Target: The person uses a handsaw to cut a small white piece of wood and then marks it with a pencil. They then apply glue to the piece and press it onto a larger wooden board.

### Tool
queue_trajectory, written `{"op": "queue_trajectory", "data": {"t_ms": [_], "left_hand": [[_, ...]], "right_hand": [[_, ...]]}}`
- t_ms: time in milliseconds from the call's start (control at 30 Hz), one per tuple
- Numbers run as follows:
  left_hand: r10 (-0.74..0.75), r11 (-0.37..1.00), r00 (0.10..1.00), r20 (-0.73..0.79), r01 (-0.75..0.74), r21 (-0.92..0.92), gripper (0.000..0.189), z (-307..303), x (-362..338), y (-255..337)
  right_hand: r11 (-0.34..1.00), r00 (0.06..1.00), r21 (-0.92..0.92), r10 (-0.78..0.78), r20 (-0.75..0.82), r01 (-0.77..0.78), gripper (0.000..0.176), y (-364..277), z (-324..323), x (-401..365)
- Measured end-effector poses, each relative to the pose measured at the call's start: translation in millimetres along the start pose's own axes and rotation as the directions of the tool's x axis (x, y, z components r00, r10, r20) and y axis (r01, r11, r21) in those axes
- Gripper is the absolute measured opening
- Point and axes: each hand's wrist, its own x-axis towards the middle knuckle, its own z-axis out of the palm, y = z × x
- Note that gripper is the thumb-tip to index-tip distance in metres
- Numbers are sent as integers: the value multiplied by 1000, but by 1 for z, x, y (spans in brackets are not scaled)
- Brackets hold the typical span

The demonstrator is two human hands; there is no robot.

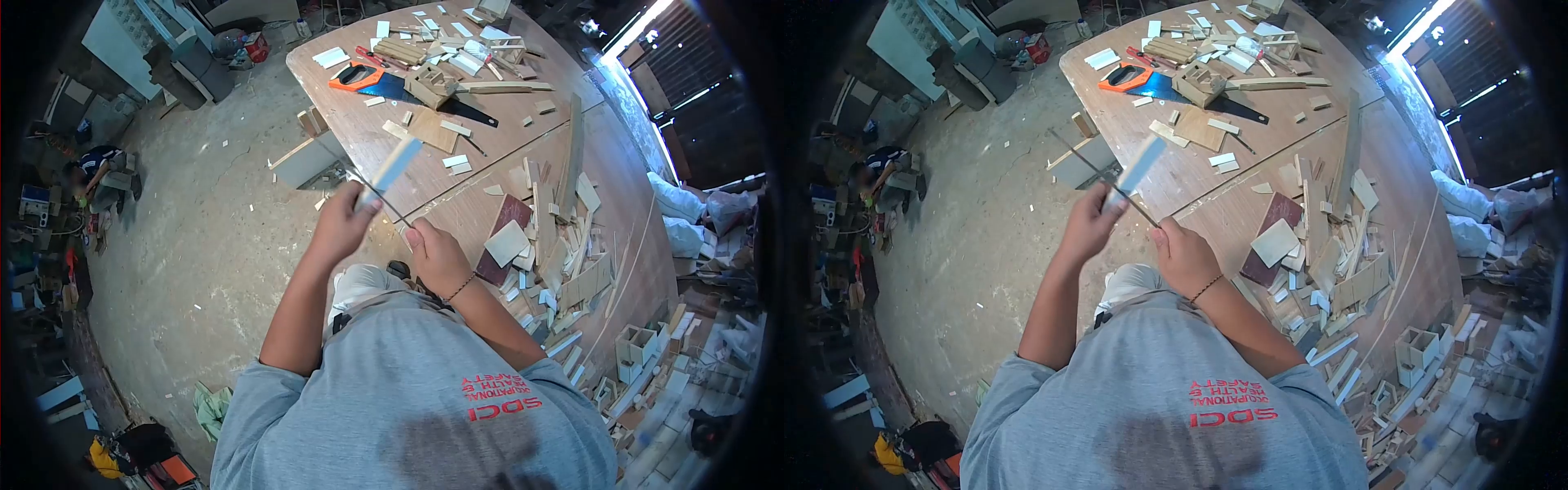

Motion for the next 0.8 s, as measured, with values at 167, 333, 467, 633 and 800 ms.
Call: {"op": "queue_trajectory", "data": {"t_ms": [167, 333, 467, 633, 800], "left_hand": [[-267, 907, 964, -8, 249, -341, 19, -33, 15, -12], [-313, 892, 946, -84, 263, -368, 23, -46, 29, -51], [-358, 908, 906, -225, 282, -309, 25, -63, 33, -70], [-276, 926, 950, 143, 303, -224, 22, -44, 19, -24], [-241, 955, 892, 383, 289, -73, 24, -19, 10, -2]], "right_hand": [[992, 998, -123, 27, 64, -19, 22, 17, -2, -17], [998, 992, -68, 3, 126, 6, 27, 49, -28, -30], [813, 977, 551, 212, 22, -189, 31, 148, -12, -58], [700, 934, 683, 350, -72, -210, 29, 114, 2, -45], [472, 889, 874, 441, -119, -117, 28, 62, -1, -8]]}}
